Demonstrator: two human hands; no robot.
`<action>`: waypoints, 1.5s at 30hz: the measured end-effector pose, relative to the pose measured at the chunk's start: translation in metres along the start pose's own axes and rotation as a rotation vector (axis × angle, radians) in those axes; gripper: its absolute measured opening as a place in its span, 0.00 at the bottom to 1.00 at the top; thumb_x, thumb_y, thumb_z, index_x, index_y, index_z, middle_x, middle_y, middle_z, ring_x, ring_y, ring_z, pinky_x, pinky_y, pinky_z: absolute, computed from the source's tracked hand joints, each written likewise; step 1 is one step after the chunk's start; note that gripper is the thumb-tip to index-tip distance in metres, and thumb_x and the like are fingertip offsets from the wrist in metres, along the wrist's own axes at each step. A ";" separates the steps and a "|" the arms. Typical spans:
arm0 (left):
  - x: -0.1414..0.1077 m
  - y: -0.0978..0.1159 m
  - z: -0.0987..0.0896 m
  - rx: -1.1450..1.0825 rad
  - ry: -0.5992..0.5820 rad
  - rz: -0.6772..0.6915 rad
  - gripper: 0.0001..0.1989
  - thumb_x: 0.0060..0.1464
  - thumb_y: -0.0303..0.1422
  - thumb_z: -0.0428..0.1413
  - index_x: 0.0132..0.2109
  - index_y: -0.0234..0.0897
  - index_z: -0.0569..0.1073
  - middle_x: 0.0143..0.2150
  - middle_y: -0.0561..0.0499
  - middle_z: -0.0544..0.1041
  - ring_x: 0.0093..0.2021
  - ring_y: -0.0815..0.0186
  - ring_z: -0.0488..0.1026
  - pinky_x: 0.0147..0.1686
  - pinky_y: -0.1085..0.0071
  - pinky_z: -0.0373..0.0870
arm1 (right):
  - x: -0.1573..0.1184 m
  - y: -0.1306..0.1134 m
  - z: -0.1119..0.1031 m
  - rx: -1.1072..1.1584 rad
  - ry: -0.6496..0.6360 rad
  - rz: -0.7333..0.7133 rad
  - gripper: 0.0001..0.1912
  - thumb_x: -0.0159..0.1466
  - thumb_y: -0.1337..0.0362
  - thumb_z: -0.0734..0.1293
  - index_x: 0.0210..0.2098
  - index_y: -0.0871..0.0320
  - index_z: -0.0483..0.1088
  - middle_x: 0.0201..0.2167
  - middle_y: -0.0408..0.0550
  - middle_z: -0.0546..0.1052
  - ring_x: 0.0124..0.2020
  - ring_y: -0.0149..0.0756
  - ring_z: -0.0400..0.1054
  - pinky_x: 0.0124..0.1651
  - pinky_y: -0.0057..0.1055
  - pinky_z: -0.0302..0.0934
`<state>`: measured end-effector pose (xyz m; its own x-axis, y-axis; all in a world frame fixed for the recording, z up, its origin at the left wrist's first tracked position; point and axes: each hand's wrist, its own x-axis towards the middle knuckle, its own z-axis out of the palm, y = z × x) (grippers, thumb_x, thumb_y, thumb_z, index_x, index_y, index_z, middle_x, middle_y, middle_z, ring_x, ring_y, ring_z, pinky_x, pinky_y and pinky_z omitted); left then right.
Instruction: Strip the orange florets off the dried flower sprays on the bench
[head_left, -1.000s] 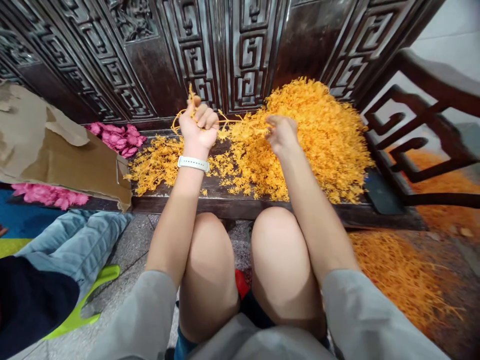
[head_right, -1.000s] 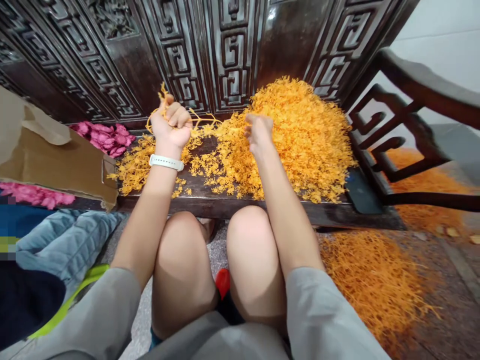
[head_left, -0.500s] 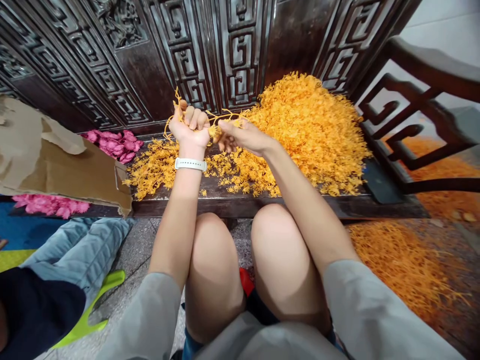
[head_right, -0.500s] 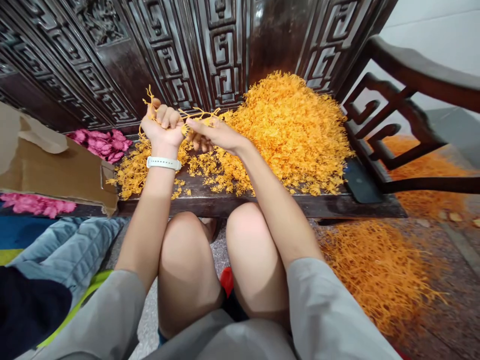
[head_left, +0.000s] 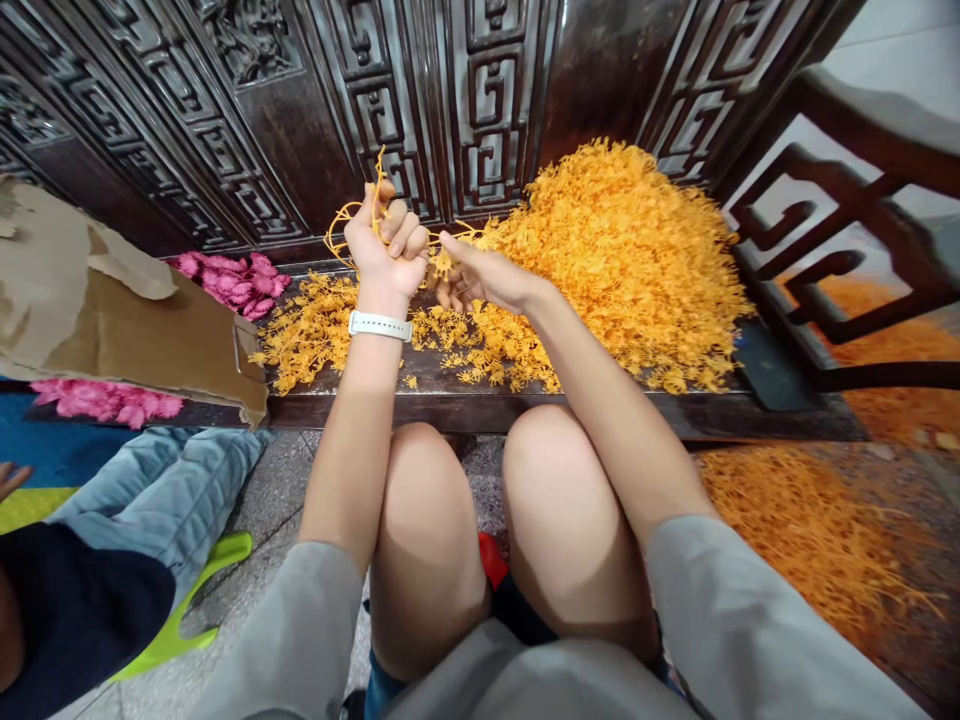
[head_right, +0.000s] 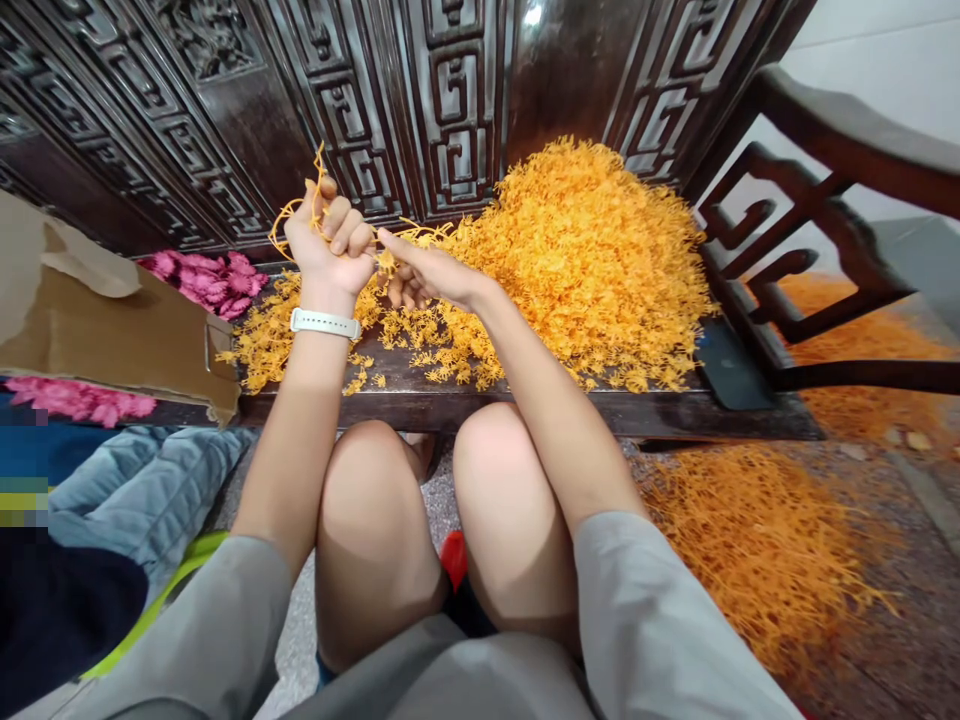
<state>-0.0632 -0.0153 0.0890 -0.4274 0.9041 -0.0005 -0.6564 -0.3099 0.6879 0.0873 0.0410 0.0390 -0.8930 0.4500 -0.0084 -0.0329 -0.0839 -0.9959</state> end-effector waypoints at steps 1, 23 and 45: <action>0.000 0.000 0.000 0.001 0.003 0.004 0.26 0.79 0.45 0.39 0.37 0.43 0.75 0.15 0.58 0.53 0.12 0.72 0.48 0.15 0.74 0.50 | 0.000 0.001 -0.002 0.014 0.002 0.000 0.34 0.67 0.30 0.66 0.38 0.59 0.70 0.27 0.48 0.73 0.26 0.32 0.64 0.26 0.27 0.58; -0.010 0.004 -0.007 -0.131 -0.055 0.021 0.26 0.79 0.40 0.43 0.30 0.40 0.69 0.15 0.61 0.50 0.12 0.75 0.44 0.14 0.76 0.43 | -0.017 -0.002 0.020 -0.157 -0.201 0.027 0.31 0.80 0.45 0.51 0.25 0.55 0.57 0.15 0.36 0.55 0.19 0.28 0.44 0.24 0.29 0.42; 0.013 0.005 -0.042 -0.423 0.157 0.094 0.23 0.79 0.34 0.38 0.30 0.40 0.60 0.15 0.62 0.48 0.11 0.73 0.45 0.14 0.76 0.44 | -0.074 0.019 0.019 0.408 0.409 -0.077 0.25 0.64 0.48 0.76 0.31 0.52 0.57 0.21 0.31 0.49 0.21 0.27 0.36 0.23 0.29 0.35</action>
<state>-0.0985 -0.0177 0.0620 -0.5644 0.8211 -0.0844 -0.7925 -0.5104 0.3337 0.1446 -0.0109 0.0221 -0.6378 0.7684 -0.0520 -0.3335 -0.3365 -0.8807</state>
